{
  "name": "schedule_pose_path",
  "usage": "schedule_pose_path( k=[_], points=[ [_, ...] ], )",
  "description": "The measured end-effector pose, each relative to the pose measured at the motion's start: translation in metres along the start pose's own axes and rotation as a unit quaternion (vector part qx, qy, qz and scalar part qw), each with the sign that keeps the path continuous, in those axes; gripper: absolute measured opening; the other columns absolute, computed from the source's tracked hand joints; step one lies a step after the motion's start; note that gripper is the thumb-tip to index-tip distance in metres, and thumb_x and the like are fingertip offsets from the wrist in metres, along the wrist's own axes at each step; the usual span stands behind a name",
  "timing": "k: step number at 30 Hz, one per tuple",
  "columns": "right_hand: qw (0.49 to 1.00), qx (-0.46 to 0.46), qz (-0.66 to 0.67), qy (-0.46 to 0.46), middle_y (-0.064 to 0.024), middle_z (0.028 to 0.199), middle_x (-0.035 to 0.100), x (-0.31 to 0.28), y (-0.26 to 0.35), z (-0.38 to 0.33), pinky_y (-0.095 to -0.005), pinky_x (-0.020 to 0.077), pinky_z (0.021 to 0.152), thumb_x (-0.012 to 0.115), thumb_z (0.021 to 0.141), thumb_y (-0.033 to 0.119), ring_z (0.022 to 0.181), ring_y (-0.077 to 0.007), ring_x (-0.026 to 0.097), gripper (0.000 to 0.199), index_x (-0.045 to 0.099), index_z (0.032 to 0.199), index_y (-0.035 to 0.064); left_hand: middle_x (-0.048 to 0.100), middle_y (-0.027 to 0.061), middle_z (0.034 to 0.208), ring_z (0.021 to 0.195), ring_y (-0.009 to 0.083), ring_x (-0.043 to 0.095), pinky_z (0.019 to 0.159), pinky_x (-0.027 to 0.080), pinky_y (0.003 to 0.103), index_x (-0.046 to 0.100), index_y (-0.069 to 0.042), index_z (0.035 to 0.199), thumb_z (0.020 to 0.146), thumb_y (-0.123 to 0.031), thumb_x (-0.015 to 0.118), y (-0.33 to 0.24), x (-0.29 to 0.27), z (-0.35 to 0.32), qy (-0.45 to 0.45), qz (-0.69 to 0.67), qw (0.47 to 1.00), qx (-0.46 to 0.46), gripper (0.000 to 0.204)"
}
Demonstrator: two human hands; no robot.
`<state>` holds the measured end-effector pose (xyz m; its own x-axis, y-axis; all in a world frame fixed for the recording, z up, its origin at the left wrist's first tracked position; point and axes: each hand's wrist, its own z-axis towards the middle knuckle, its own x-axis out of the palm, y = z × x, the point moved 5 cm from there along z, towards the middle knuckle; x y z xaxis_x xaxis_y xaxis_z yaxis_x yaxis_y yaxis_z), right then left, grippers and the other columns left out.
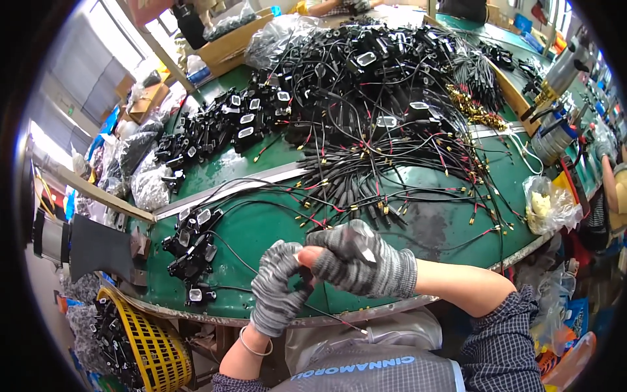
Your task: Assembling electronic wiring harnesses by connecting parts and tightening components using a wrench.
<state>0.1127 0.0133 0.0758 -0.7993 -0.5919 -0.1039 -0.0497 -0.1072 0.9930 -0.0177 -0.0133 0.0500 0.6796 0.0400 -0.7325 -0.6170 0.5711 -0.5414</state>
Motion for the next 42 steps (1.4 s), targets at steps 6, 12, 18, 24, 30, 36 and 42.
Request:
schedule_pose_path(
  k=[6, 12, 18, 24, 30, 36, 42],
  points=[
    [0.908, 0.362, 0.180, 0.112, -0.0041, 0.058, 0.053, -0.007, -0.041, 0.006, -0.0232, 0.0374, 0.035, 0.043, 0.082, 0.035, 0.053, -0.0139, 0.055, 0.032, 0.049, 0.071, 0.0060, 0.055, 0.0033, 0.085, 0.083, 0.0205, 0.052, 0.085, 0.034, 0.040, 0.053, -0.011, 0.087, 0.057, -0.007, 0.066, -0.012, 0.008, -0.008, 0.002, 0.127, 0.980, 0.156, 0.033],
    [0.962, 0.170, 0.208, -0.055, -0.0042, 0.056, 0.051, -0.012, -0.036, -0.011, -0.0207, 0.0335, 0.029, 0.042, 0.083, 0.040, 0.040, -0.0126, 0.049, 0.037, 0.045, 0.067, 0.0065, 0.055, 0.0031, 0.087, 0.083, 0.0210, 0.053, 0.087, 0.033, 0.041, 0.053, -0.014, 0.087, 0.056, -0.009, 0.065, 0.029, 0.024, -0.016, 0.078, -0.210, 0.944, -0.242, 0.033],
    [0.995, -0.029, -0.083, -0.036, -0.0072, 0.056, 0.053, -0.014, -0.006, 0.007, -0.0214, 0.0349, 0.030, 0.041, 0.082, 0.043, 0.037, -0.0114, 0.048, 0.040, 0.045, 0.065, 0.0071, 0.056, 0.0051, 0.082, 0.078, 0.0215, 0.053, 0.081, 0.036, 0.039, 0.054, -0.012, 0.085, 0.058, -0.011, 0.063, 0.000, 0.018, 0.005, 0.001, -0.076, 0.994, -0.075, 0.028],
    [0.942, 0.235, 0.232, -0.055, -0.0078, 0.053, 0.054, -0.030, -0.025, 0.000, -0.0233, 0.0366, 0.032, 0.042, 0.082, 0.041, 0.038, -0.0116, 0.047, 0.041, 0.047, 0.059, 0.0068, 0.055, 0.0048, 0.082, 0.073, 0.0206, 0.055, 0.078, 0.040, 0.032, 0.053, -0.010, 0.085, 0.055, -0.004, 0.065, 0.002, 0.012, -0.005, 0.001, 0.064, 0.997, 0.034, 0.032],
    [0.996, -0.012, 0.008, -0.093, -0.0081, 0.052, 0.054, -0.007, -0.005, 0.000, -0.0225, 0.0359, 0.030, 0.041, 0.080, 0.050, 0.035, -0.0121, 0.046, 0.051, 0.048, 0.057, 0.0057, 0.055, 0.0055, 0.080, 0.075, 0.0219, 0.054, 0.080, 0.038, 0.036, 0.052, -0.011, 0.081, 0.055, -0.005, 0.063, 0.018, 0.022, 0.001, 0.037, -0.104, 0.986, -0.128, 0.030],
    [0.913, 0.304, 0.272, 0.025, -0.0074, 0.050, 0.052, -0.023, -0.070, 0.013, -0.0227, 0.0374, 0.031, 0.040, 0.081, 0.047, 0.036, -0.0133, 0.049, 0.048, 0.051, 0.061, 0.0048, 0.054, 0.0086, 0.078, 0.073, 0.0253, 0.052, 0.075, 0.039, 0.037, 0.053, -0.009, 0.081, 0.054, -0.009, 0.064, -0.021, 0.013, 0.003, -0.035, 0.147, 0.969, 0.194, 0.029],
    [0.973, 0.085, 0.157, -0.145, -0.0082, 0.050, 0.052, -0.021, -0.017, 0.000, -0.0241, 0.0339, 0.026, 0.040, 0.081, 0.048, 0.033, -0.0146, 0.047, 0.046, 0.048, 0.062, 0.0061, 0.055, 0.0055, 0.078, 0.073, 0.0210, 0.053, 0.078, 0.039, 0.034, 0.053, -0.010, 0.080, 0.053, -0.007, 0.066, 0.011, 0.012, 0.001, 0.013, -0.042, 0.994, -0.098, 0.030]
  ],
)
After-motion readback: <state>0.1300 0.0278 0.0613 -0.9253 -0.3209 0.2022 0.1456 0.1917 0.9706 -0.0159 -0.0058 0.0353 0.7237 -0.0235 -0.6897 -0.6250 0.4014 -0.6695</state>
